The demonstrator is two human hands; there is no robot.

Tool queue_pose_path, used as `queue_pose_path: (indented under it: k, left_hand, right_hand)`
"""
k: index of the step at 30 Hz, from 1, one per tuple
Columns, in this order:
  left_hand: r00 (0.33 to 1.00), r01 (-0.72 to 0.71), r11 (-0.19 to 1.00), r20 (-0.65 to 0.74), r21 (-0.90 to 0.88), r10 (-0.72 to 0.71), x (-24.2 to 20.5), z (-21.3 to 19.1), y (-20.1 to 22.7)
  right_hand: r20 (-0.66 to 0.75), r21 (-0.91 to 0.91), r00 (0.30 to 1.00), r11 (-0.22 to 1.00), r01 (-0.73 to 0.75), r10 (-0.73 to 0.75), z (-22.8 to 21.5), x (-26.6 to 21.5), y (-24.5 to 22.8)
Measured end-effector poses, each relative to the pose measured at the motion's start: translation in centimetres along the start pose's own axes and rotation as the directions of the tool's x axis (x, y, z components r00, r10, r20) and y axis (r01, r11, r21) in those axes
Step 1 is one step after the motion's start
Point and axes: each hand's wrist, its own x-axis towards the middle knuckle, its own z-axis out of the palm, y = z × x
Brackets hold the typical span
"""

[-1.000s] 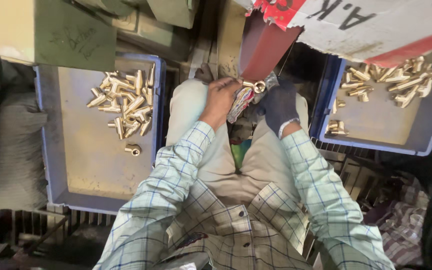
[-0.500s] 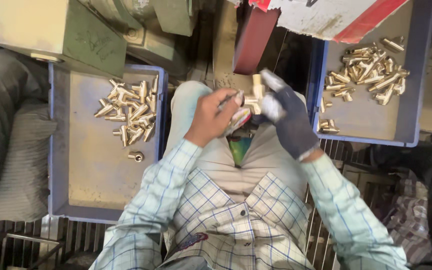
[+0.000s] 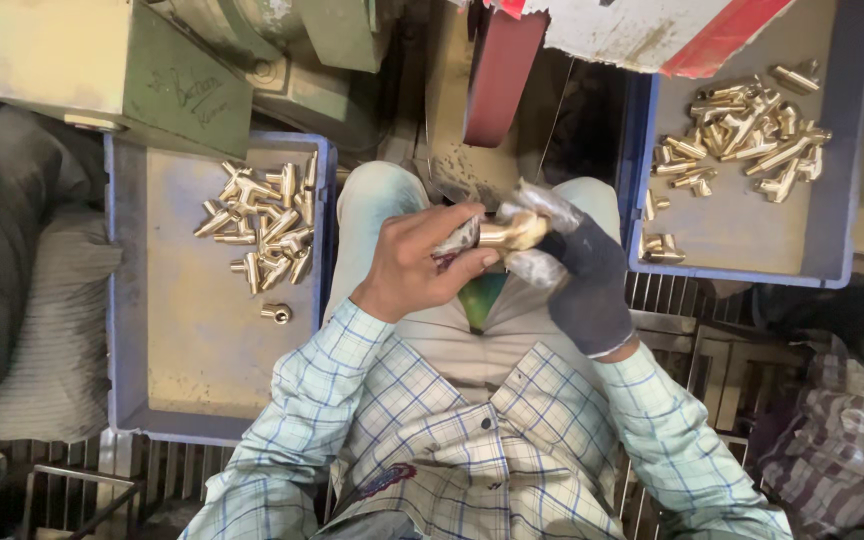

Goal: The person sits on the floor and repeatedly picks up small brass-colored metal fittings from a blue tray. They hold each fitting with a cloth against a moving belt sander to polish it, then place the finished piece into a second blue tray. The process is repeated continuously.

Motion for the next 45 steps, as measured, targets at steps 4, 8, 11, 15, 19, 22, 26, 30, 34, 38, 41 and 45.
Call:
queue_pose_path:
  k: [4, 8, 11, 15, 19, 22, 26, 30, 34, 38, 41, 45]
  left_hand:
    - [0.972, 0.235, 0.952, 0.033, -0.198, -0.233, -0.5, 1.2, -1.2]
    - [0.855, 0.507, 0.738, 0.148, -0.446, -0.498, -0.5, 2.7, -2.5]
    - [0.771, 0.619, 0.63, 0.212, -0.469, -0.6, -0.5, 3.4, -3.5]
    - [0.707, 0.656, 0.446, 0.289, -0.608, -0.645, -0.7, 4.9, -7.0]
    - [0.783, 0.58, 0.554, 0.222, -0.597, -0.581, -0.6, 6.4, -12.6]
    - [0.718, 0.623, 0.417, 0.273, -0.662, -0.64, -0.3, 7.8, -15.7]
    - [0.609, 0.651, 0.285, 0.26, -0.704, -0.749, -0.4, 9.5, -17.2]
    - [0.693, 0.594, 0.468, 0.122, -0.654, -0.711, -0.2, 9.8, -16.8]
    - [0.647, 0.67, 0.501, 0.1, -0.548, -0.756, 0.5, 9.8, -16.2]
    - [0.534, 0.689, 0.272, 0.216, -0.672, -0.817, 0.6, 9.9, -16.5]
    - [0.492, 0.663, 0.158, 0.267, -0.732, -0.829, 0.6, 10.3, -17.2]
    - [0.468, 0.663, 0.142, 0.258, -0.735, -0.845, 0.5, 10.5, -17.5]
  right_hand:
    - [0.107, 0.049, 0.927, 0.929, -0.366, 0.36, -1.1, 0.7, 0.3]
    - [0.029, -0.089, 0.999, 0.996, 0.031, -0.028, -1.3, 0.9, 0.9]
    - [0.05, -0.339, 0.967, 0.906, 0.252, -0.25, -1.1, 1.1, 2.6]
    - [0.045, -0.354, 0.982, 0.916, 0.189, -0.185, -0.6, 1.6, 5.8]
    - [0.017, -0.346, 0.987, 0.925, 0.155, -0.159, 0.3, 3.3, 8.9]
    - [0.008, -0.297, 0.992, 0.947, 0.12, -0.123, 1.0, 5.0, 11.3]
    - [-0.002, -0.328, 1.0, 0.945, 0.007, -0.008, 2.1, 6.0, 12.8]
    - [-0.015, -0.312, 0.994, 0.944, -0.106, 0.107, 2.5, 7.0, 12.8]
    - [-0.032, -0.244, 0.991, 0.96, -0.135, 0.131, 2.9, 6.9, 13.9]
    - [-0.115, -0.262, 0.973, 0.939, -0.224, 0.2, 3.3, 6.4, 16.5]
    - [-0.077, -0.461, 0.991, 0.877, -0.136, 0.113, 3.3, 6.2, 18.0]
    - [0.154, -0.678, 0.982, 0.734, 0.026, 0.108, 2.2, 6.3, 20.4]
